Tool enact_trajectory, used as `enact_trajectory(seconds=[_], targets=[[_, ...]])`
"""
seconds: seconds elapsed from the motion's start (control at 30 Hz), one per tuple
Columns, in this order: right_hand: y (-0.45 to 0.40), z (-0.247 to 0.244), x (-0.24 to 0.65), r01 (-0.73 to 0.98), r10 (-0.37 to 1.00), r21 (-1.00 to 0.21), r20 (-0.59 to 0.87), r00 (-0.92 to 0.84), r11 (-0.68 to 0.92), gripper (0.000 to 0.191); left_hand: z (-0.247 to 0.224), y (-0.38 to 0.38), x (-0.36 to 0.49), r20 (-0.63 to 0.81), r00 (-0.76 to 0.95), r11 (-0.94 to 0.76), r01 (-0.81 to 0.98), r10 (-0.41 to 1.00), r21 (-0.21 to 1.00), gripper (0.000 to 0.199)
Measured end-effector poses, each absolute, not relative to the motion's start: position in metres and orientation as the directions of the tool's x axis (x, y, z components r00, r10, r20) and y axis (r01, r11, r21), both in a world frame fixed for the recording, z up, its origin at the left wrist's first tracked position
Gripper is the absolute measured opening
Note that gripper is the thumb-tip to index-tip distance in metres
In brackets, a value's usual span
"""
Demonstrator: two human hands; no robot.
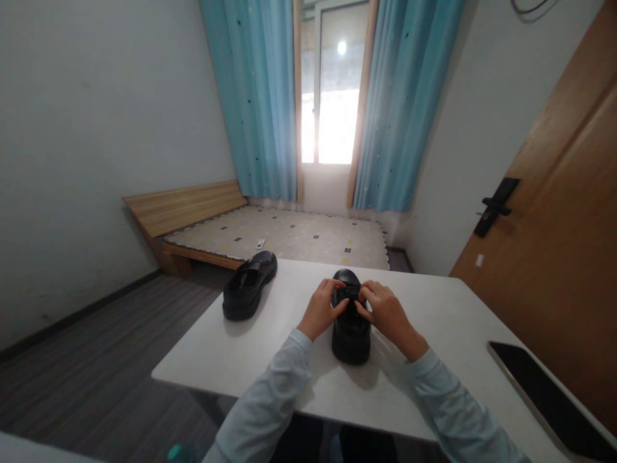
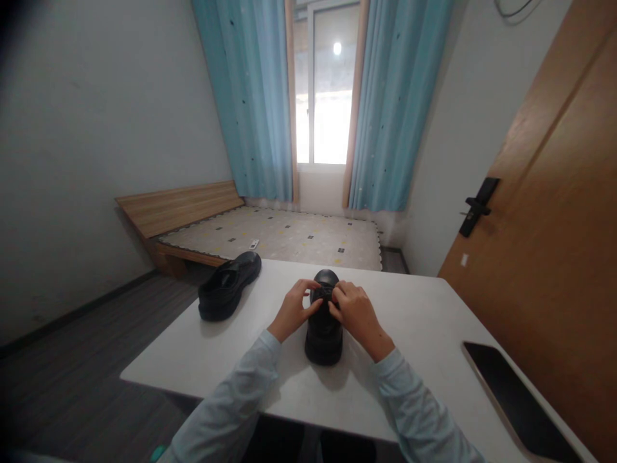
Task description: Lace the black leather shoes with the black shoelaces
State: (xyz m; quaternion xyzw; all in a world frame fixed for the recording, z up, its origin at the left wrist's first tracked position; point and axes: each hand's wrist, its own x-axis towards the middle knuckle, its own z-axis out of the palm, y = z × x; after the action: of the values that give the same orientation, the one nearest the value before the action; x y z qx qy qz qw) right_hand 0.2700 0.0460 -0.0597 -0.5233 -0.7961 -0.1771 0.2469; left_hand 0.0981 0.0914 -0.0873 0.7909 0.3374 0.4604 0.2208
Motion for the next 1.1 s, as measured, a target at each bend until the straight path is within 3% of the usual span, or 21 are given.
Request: enact_trajectory(seconds=[0.1,0.3,0.5,0.67,0.87,1.1], targets=[[0.046,-0.062,0.271,0.898,0.724,-0.046,0.61,-0.322,0.438,0.008,-0.088,0.092,0.098,0.589,0.351,-0.685,0.324,0.728,0.653,0.031],[0.047,-0.065,0.267,0.722,0.703,-0.358,0.667,-0.246,0.592,0.011,-0.086,0.093,0.098,0.59,0.394,-0.708,0.339,0.705,0.62,0.044],[0.049,-0.062,0.268,0.58,0.762,-0.599,0.645,-0.06,0.552,0.011,-0.087,0.092,0.098,0.551,0.414,-0.686,0.363,0.725,0.63,0.042],[0.05,-0.056,0.274,0.307,0.83,-0.805,0.552,0.079,0.507,0.016,-0.088,0.092,0.098,0.521,0.401,-0.655,0.379,0.753,0.654,0.038],[0.052,-0.051,0.283,-0.064,0.87,-0.876,0.463,0.171,0.478,0.016,-0.093,0.094,0.099,0.521,0.403,-0.655,0.375,0.752,0.655,0.034],[0.056,-0.049,0.299,-0.38,0.909,-0.83,0.332,0.25,0.408,0.018,-0.095,0.094,0.097,0.558,0.415,-0.693,0.358,0.718,0.626,0.029]])
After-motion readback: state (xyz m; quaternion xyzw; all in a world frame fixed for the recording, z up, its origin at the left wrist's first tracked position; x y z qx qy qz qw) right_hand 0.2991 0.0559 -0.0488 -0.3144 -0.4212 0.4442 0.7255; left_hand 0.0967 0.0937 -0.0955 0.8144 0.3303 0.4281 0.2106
